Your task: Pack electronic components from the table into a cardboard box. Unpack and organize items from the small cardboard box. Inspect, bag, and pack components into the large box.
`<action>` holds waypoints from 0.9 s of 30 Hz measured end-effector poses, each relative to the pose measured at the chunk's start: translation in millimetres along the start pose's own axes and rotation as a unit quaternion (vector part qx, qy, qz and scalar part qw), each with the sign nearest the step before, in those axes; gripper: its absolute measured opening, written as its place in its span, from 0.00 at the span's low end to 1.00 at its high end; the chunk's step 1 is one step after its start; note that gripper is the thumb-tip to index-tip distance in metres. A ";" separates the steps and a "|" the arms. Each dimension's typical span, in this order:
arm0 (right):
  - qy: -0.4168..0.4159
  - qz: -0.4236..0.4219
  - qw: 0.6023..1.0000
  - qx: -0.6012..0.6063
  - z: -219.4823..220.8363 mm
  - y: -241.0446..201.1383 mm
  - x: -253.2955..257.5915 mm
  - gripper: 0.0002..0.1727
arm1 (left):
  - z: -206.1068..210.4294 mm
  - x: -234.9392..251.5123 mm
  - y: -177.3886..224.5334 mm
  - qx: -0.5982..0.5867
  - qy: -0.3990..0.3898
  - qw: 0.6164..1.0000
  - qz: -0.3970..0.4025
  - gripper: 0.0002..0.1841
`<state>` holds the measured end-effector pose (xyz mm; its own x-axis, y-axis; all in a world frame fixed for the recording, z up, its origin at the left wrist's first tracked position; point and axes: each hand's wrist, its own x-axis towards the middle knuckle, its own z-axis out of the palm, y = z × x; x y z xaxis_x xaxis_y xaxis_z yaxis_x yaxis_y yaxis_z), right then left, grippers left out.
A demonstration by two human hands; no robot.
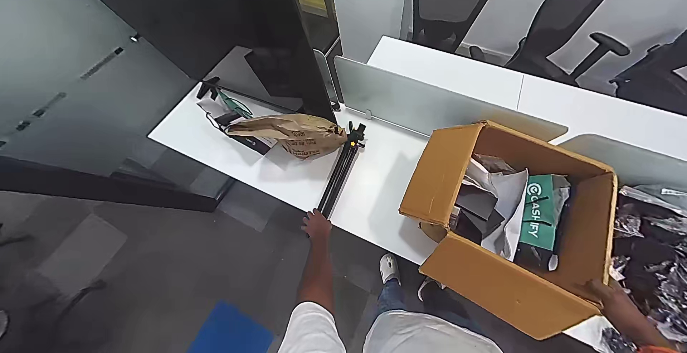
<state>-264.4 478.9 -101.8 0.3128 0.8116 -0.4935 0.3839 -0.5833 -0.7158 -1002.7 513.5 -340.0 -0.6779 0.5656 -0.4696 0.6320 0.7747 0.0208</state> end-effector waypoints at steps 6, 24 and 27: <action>-0.011 -0.029 1.000 -0.003 35.7 -3.7 3.5 0.46 | 8.0 -42.1 14.5 -0.158 0.124 0.969 0.145 0.40; -0.080 -0.131 0.985 0.078 186.3 -105.4 26.3 0.45 | -135.5 -167.3 144.0 -0.300 0.109 0.860 0.398 0.30; -0.087 -0.121 0.986 0.080 205.0 -120.8 30.2 0.46 | -142.3 -148.4 145.0 -0.263 0.150 0.870 0.390 0.28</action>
<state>-479.4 581.0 -131.5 0.0707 0.9280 -0.3659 0.2821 -0.3704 -0.8850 -863.9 582.1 -141.7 -0.2378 0.9642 0.1176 0.7380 0.1007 0.6672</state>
